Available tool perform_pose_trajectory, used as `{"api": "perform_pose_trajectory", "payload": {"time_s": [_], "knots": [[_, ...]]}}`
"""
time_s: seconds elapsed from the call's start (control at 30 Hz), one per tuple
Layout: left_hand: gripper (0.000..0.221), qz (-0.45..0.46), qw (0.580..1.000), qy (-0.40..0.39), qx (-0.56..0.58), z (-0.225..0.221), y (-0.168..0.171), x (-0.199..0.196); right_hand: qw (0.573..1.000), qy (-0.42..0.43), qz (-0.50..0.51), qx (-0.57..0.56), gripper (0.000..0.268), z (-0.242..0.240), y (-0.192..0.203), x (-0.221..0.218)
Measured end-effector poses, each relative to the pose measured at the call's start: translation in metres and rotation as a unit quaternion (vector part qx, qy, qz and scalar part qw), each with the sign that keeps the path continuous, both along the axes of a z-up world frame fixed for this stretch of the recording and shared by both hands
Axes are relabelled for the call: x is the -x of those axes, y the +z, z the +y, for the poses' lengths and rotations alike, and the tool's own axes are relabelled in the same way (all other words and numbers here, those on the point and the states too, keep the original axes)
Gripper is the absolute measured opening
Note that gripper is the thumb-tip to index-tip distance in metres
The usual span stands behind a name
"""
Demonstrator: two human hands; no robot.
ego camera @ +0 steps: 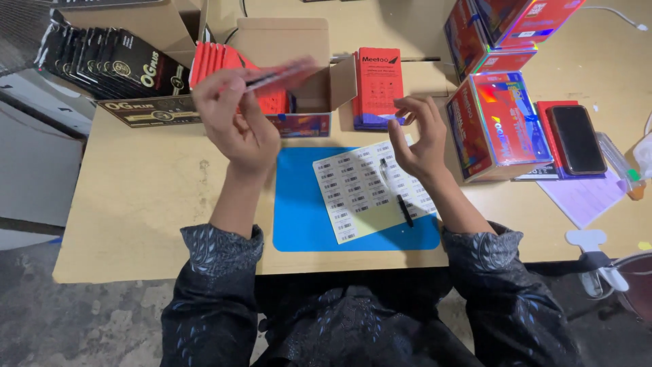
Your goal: The person places small white stickers onto the back of phone screen panels and uses a pen to write on the stickers.
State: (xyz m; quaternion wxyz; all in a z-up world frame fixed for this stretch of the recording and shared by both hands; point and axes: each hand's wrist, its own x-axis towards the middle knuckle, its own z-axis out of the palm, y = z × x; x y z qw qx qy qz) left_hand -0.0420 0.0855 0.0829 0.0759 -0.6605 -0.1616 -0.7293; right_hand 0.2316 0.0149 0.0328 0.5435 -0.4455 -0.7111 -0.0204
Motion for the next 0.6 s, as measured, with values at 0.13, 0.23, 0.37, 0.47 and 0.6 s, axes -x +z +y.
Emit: {"api": "perform_pose_trajectory", "payload": {"time_s": [0.13, 0.23, 0.37, 0.47, 0.6], "knots": [[0.046, -0.001, 0.964, -0.227, 0.138, -0.033, -0.031, -0.038, 0.973, 0.201, 0.098, 0.051, 0.054, 0.002, -0.038, -0.014], [0.05, 0.155, 0.892, -0.276, 0.324, -0.05, -0.034, -0.042, 0.896, 0.341, 0.231, 0.165, 0.067, -0.008, -0.04, -0.004], [0.048, 0.234, 0.872, -0.189, 0.386, -0.041, -0.062, -0.045, 0.9, 0.274, 0.252, 0.225, 0.028, -0.017, -0.03, 0.013], [0.049, 0.26, 0.873, -0.177, 0.374, -0.034, -0.074, -0.042, 0.894, 0.232, 0.269, 0.272, 0.023, -0.019, -0.023, 0.021], [0.132, 0.357, 0.862, -0.137, 0.332, -0.054, -0.049, -0.036, 0.873, 0.202, 0.268, 0.354, 0.023, -0.02, -0.026, 0.017]]}}
